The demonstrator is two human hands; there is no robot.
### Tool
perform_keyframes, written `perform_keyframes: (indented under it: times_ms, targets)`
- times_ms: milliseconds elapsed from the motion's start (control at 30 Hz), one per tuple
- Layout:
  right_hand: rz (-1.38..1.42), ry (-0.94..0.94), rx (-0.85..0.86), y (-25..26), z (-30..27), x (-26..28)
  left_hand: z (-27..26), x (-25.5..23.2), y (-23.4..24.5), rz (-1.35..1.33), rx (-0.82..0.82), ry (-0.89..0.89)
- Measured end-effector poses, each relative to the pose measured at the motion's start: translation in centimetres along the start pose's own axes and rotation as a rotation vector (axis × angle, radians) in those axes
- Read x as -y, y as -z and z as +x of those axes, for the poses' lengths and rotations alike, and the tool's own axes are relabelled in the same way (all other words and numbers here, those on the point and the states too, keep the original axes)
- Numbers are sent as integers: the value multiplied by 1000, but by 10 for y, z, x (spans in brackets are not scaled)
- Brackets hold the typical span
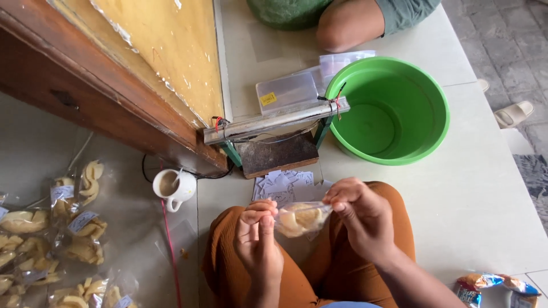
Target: Packaging individual pastries into plastic bags with labels and sealing them using a manual heat sealer.
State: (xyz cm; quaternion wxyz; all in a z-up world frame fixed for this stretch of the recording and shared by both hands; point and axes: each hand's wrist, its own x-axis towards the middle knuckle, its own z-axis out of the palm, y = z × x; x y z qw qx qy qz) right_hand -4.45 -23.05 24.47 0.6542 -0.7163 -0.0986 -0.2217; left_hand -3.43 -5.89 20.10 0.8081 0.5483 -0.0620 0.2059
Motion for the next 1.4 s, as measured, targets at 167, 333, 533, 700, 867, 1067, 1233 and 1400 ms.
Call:
perform_keyframes:
  times_ms: [167, 333, 533, 700, 867, 1067, 1233, 1400]
  targets:
    - [37, -71, -2, 3, -7, -20, 2, -10, -3, 186, 172, -22]
    - [-101, 21, -49, 8, -2, -24, 18, -25, -1, 366, 240, 26]
    - [-135, -59, 206, 23, 3, -23, 34, -44, 0, 497, 430, 39]
    - [46, -397, 189, 28, -1, -29, 29, -33, 0, 558, 397, 43]
    - [245, -489, 162, 28, -6, -42, 25, -21, 0, 480, 353, 95]
    - [-227, -169, 154, 24, -1, -54, 28, 1, 13, 657, 373, -155]
    - [-262, -133, 169, 45, 13, -76, 62, -4, 36, 949, 478, -215]
    - [-189, -180, 147, 59, 37, -77, 95, -16, 50, 766, 538, 39]
